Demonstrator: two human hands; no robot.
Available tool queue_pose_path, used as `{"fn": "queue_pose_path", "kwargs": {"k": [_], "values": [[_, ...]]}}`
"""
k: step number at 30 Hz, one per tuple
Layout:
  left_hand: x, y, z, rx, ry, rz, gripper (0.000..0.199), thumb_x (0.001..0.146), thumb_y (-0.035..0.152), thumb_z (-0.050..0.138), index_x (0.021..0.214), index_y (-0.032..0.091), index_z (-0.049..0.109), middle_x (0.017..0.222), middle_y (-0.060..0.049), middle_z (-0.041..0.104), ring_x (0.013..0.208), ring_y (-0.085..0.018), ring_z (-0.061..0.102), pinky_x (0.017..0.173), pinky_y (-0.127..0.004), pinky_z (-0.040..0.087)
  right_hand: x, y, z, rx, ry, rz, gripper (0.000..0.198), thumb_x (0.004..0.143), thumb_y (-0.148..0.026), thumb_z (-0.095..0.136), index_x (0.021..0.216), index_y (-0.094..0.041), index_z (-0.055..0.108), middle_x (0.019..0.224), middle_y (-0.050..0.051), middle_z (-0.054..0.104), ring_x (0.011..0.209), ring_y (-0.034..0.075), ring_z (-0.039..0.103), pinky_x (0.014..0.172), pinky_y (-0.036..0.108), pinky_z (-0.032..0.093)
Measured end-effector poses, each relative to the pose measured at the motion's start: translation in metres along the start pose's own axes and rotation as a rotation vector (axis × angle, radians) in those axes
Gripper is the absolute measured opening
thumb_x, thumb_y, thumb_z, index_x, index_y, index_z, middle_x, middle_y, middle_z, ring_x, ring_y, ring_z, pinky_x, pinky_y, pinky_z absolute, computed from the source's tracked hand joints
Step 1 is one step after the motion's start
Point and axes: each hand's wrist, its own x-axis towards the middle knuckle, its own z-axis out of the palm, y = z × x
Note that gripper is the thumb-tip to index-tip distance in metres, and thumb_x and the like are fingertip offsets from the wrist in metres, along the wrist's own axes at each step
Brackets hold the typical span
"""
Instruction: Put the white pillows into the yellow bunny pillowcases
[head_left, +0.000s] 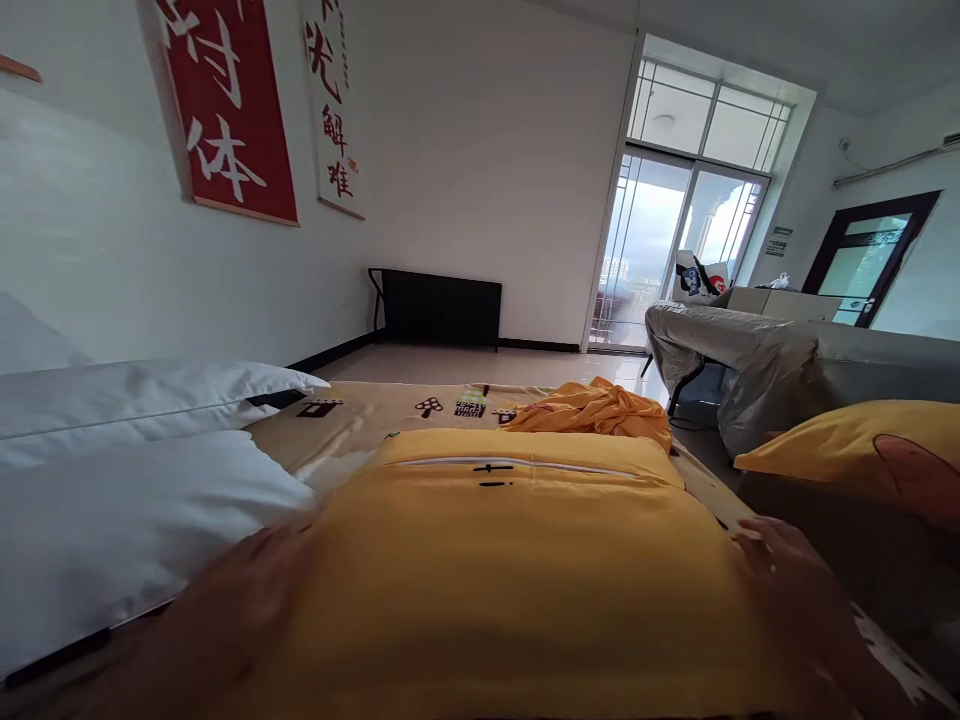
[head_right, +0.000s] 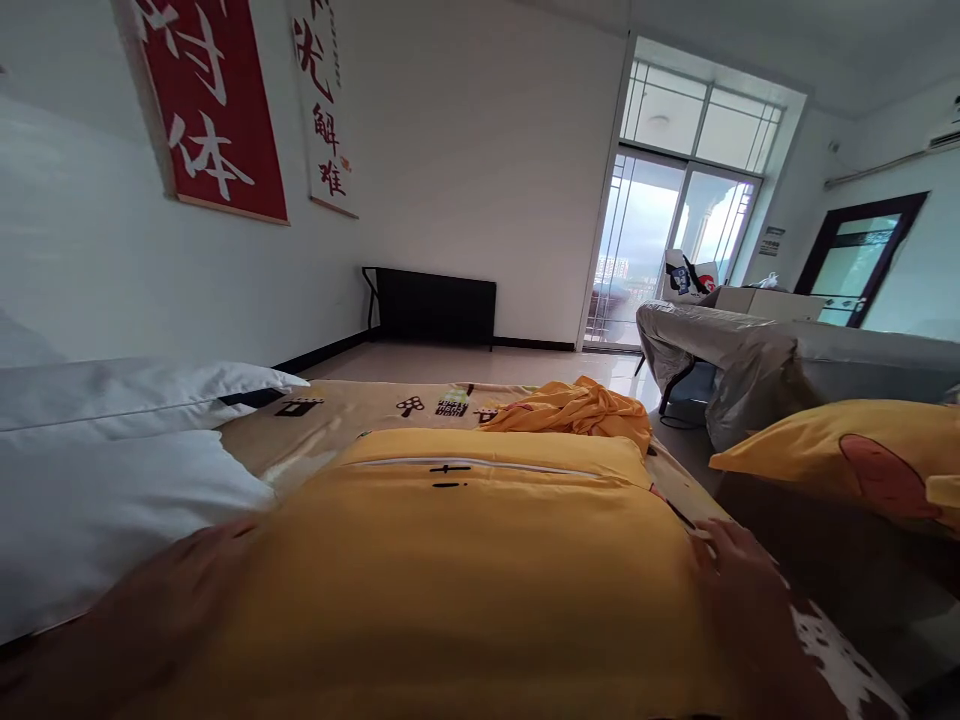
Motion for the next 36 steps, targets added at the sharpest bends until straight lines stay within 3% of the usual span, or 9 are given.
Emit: {"fn": "queue_pose_path", "kwargs": {"k": [3, 6, 10, 13, 18, 22, 31, 36], "values": [[0.037, 0.039, 0.008, -0.017, -0.147, 0.111, 0.046, 0.078, 0.041, 0.034, 0.111, 0.021, 0.06, 0.124, -0.007, 0.06, 0.117, -0.026, 0.05, 0.105, -0.04, 0.033, 0.024, -0.058, 0.003, 0.15, -0.155, -0.215, 0.038, 0.086, -0.042, 0.038, 0.105, -0.023, 0.064, 0.113, 0.008, 0.066, 0.107, 0.025, 0.057, 0.097, 0.044, 0.04], [0.073, 0.084, 0.02, -0.099, -0.256, 0.251, 0.048, 0.086, 0.037, 0.027, 0.118, 0.015, 0.056, 0.127, -0.011, 0.057, 0.119, -0.023, 0.049, 0.104, -0.037, 0.034, 0.043, -0.115, 0.01, 0.264, -0.277, -0.391, 0.038, 0.09, -0.036, 0.037, 0.119, -0.023, 0.057, 0.125, 0.008, 0.059, 0.118, 0.024, 0.05, 0.101, 0.043, 0.036], [0.103, 0.111, 0.041, -0.083, -0.272, 0.35, 0.041, 0.089, 0.036, 0.029, 0.103, 0.015, 0.06, 0.11, -0.011, 0.063, 0.103, -0.023, 0.055, 0.093, -0.037, 0.038, 0.057, -0.151, 0.024, 0.378, -0.374, -0.443, 0.033, 0.091, -0.034, 0.038, 0.116, -0.024, 0.059, 0.118, 0.006, 0.063, 0.11, 0.021, 0.054, 0.097, 0.039, 0.039], [0.104, 0.105, 0.051, -0.041, -0.219, 0.321, 0.034, 0.088, 0.038, 0.033, 0.083, 0.017, 0.059, 0.091, -0.008, 0.063, 0.089, -0.023, 0.054, 0.081, -0.038, 0.039, 0.061, -0.146, 0.034, 0.422, -0.37, -0.368, 0.032, 0.092, -0.037, 0.038, 0.106, -0.023, 0.062, 0.108, 0.006, 0.065, 0.104, 0.02, 0.056, 0.092, 0.035, 0.041], [0.089, 0.078, 0.05, -0.075, -0.119, 0.234, 0.025, 0.086, 0.036, 0.038, 0.074, 0.018, 0.05, 0.079, -0.004, 0.058, 0.079, -0.02, 0.052, 0.074, -0.033, 0.037, 0.063, -0.12, 0.046, 0.355, -0.327, -0.327, 0.027, 0.091, -0.037, 0.039, 0.093, -0.022, 0.062, 0.098, 0.006, 0.064, 0.096, 0.022, 0.054, 0.087, 0.038, 0.039], [0.081, 0.069, 0.045, -0.101, -0.125, 0.215, 0.026, 0.086, 0.04, 0.036, 0.074, 0.019, 0.046, 0.078, -0.003, 0.054, 0.076, -0.019, 0.05, 0.071, -0.032, 0.037, 0.064, -0.11, 0.052, 0.314, -0.299, -0.298, 0.022, 0.088, -0.039, 0.044, 0.078, -0.021, 0.054, 0.087, 0.006, 0.059, 0.088, 0.022, 0.051, 0.082, 0.037, 0.039], [0.082, 0.05, 0.043, -0.156, -0.184, 0.215, 0.024, 0.083, 0.041, 0.038, 0.089, 0.019, 0.047, 0.091, -0.007, 0.058, 0.083, -0.02, 0.053, 0.076, -0.033, 0.04, 0.063, -0.096, 0.061, 0.398, -0.19, -0.311, 0.016, 0.085, -0.03, 0.044, 0.072, -0.021, 0.042, 0.079, 0.004, 0.056, 0.078, 0.019, 0.048, 0.076, 0.034, 0.038], [0.085, 0.05, 0.044, -0.077, -0.161, 0.225, 0.026, 0.08, 0.042, 0.036, 0.075, 0.02, 0.047, 0.084, -0.007, 0.058, 0.082, -0.022, 0.052, 0.077, -0.035, 0.039, 0.064, -0.099, 0.054, 0.347, -0.284, -0.272, 0.023, 0.086, -0.041, 0.043, 0.077, -0.021, 0.048, 0.077, 0.003, 0.06, 0.077, 0.02, 0.051, 0.071, 0.031, 0.037]]}}
